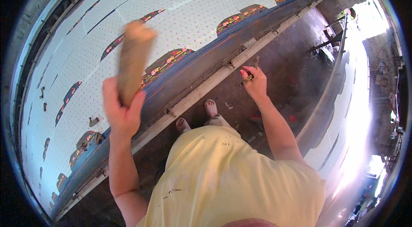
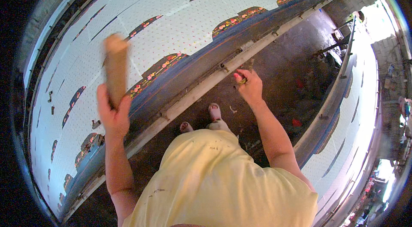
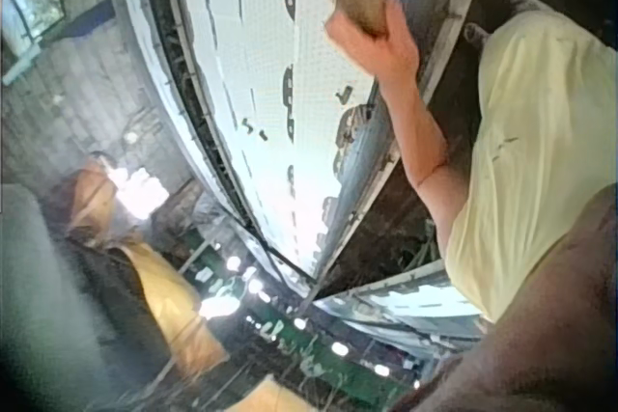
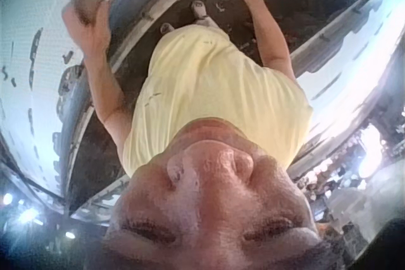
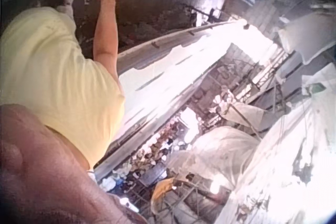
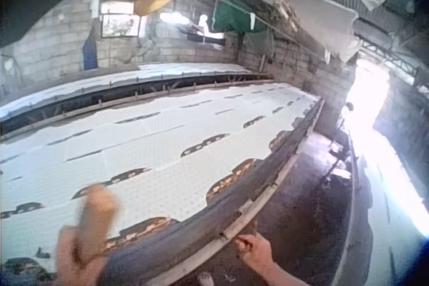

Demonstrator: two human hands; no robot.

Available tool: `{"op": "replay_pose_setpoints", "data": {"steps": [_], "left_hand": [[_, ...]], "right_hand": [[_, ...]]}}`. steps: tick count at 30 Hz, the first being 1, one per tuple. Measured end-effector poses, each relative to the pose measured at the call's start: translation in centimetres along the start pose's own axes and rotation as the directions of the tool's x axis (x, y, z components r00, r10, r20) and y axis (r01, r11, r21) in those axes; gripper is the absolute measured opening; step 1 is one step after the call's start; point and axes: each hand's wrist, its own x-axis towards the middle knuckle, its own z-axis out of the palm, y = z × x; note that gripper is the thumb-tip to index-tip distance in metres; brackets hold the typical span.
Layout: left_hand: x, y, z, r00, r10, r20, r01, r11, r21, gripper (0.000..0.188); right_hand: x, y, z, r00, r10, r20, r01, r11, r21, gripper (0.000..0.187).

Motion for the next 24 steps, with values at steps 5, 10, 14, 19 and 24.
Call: {"op": "replay_pose_setpoints", "data": {"steps": [5, 10, 14, 19, 24], "left_hand": [[4.9, 0.6, 10.9, 0.963, -0.065, 0.260, -0.012, 0.959, 0.282, 0.056], [7.1, -2.6, 19.3, 0.914, -0.120, 0.387, -0.052, 0.912, 0.406, 0.060], [7.8, -2.3, 22.6, 0.911, 0.105, 0.400, -0.299, 0.834, 0.463, 0.066], [5.2, 2.1, 25.8, 0.846, -0.003, 0.533, -0.027, 0.998, 0.049, 0.059], [4.2, 2.0, 28.1, 0.824, 0.026, 0.567, 0.021, 0.997, -0.076, 0.042]], "right_hand": [[-0.2, -1.9, -1.3, 0.975, 0.042, 0.219, -0.157, 0.824, 0.544, 0.021], [-1.1, -0.9, -2.7, 0.758, 0.040, 0.651, -0.586, 0.482, 0.652, 0.023], [0.5, -0.1, -2.1, 0.715, -0.046, 0.698, -0.650, 0.324, 0.687, 0.024], [0.9, 1.4, -1.3, 0.586, -0.082, 0.806, -0.807, 0.033, 0.590, 0.025], [0.2, 2.5, -0.5, 0.470, -0.256, 0.845, -0.702, -0.688, 0.182, 0.027]]}}
